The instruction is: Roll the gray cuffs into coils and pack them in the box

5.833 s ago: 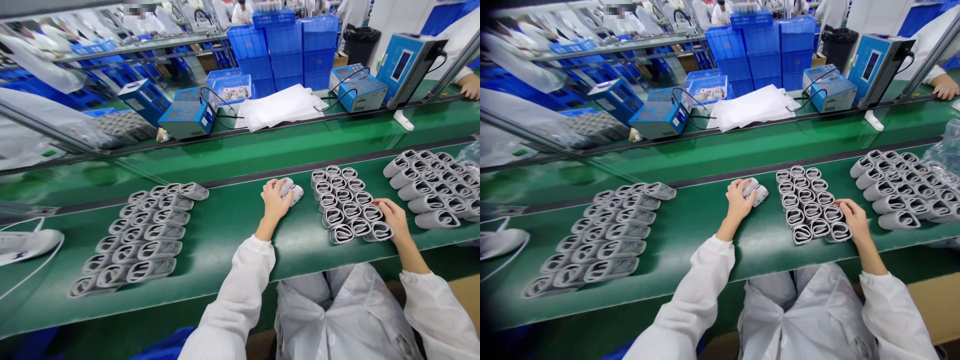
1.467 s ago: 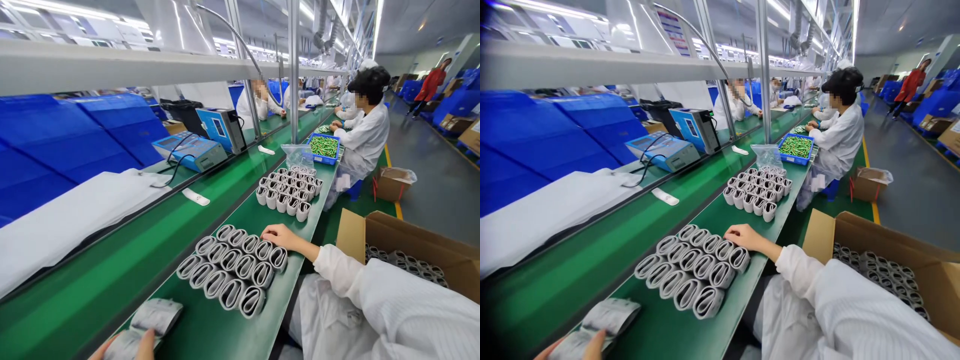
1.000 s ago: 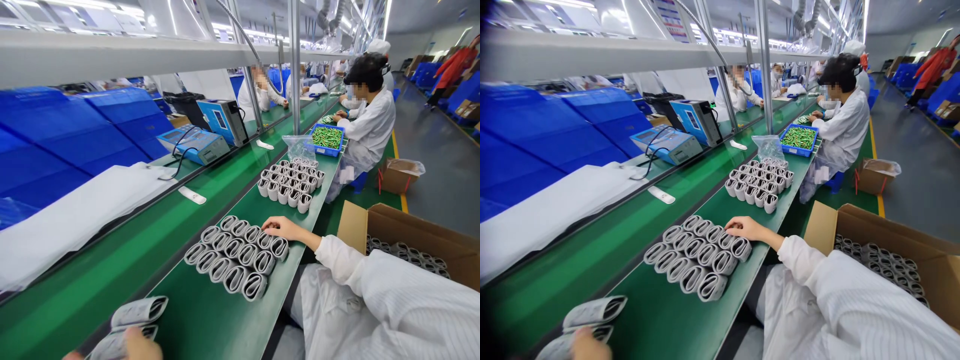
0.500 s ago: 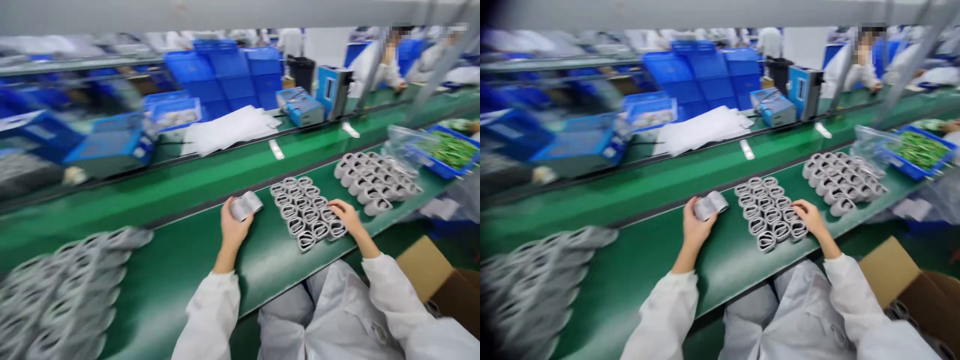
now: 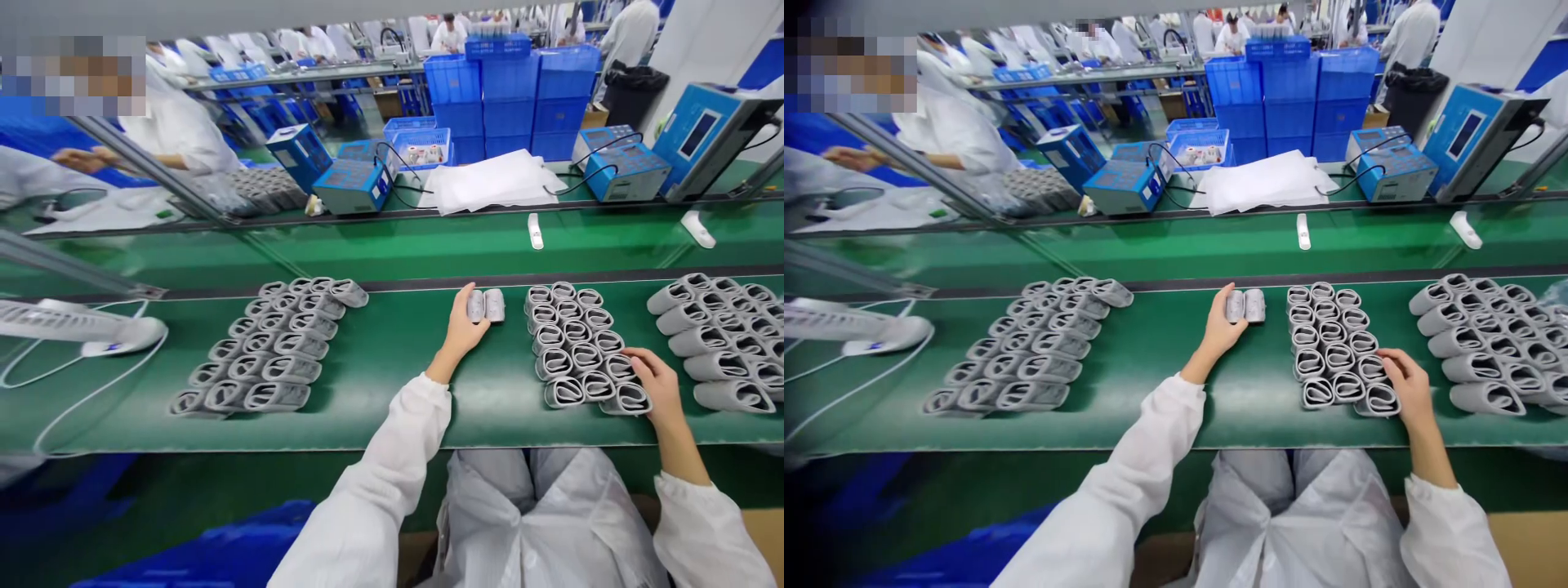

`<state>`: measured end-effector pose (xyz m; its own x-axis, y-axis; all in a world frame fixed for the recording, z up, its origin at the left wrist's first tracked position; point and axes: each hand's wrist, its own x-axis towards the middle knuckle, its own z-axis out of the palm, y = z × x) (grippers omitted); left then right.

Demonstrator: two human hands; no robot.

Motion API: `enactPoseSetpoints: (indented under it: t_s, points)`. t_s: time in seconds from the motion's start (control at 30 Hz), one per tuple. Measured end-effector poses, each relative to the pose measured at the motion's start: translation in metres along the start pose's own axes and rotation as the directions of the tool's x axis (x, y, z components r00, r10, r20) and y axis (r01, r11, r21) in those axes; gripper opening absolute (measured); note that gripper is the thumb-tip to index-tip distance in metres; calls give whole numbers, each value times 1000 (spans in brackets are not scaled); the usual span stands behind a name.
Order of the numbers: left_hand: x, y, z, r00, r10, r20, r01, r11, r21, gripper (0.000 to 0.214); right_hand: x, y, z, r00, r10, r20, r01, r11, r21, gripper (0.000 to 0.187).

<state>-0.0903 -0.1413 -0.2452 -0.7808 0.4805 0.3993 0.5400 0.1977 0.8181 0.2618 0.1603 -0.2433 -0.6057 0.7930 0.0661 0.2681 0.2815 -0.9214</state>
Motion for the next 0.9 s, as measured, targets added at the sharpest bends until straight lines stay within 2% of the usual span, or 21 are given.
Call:
enactPoseSetpoints:
  t_s: [0.13,0.2,0.27,0.37,0.43,0.5,0.57,0.6,0.67,0.73,0.8,0.9]
  points:
    - [2,-8,3,997,-44,-62,46,999,23,80,3,1,1,1000,13,-17,-12,1000,24,35]
    - [2,-10,4,996,-38,-84,42,998,44,74,3,2,1,1000,6,-20,-6,999,44,37]
    - [3,-9,2,988,-17,-151,30,996,84,68,5,3,3,1000,9,-18,-8,998,62,38]
    - [1,4,-4,953,73,-293,-22,985,172,56,8,0,6,999,52,4,-52,990,128,37]
    - [-9,22,-7,942,139,-307,-86,980,179,43,9,-7,7,998,63,-9,-60,982,177,37]
    - [-33,47,-2,965,148,-216,-132,988,85,38,6,-18,8,998,9,-66,2,985,170,36]
    - [-67,73,12,994,97,-40,-100,992,-74,50,-2,-33,11,985,-141,-98,148,987,59,35]
    - [-86,85,22,996,63,55,-55,989,-140,62,-8,-41,14,968,-240,-68,239,971,-27,38]
    - [-120,103,45,978,28,205,19,975,-220,93,-20,-58,21,910,-402,105,415,888,-199,49]
    - [-142,112,65,966,1,259,67,965,-252,114,-31,-70,32,840,-436,324,529,790,-309,58]
    - [-152,113,77,967,-35,252,103,960,-260,113,-38,-75,41,805,-399,439,567,734,-374,58]
    - [-149,109,77,968,-31,248,96,963,-253,81,-41,-74,46,812,-386,438,564,712,-419,54]
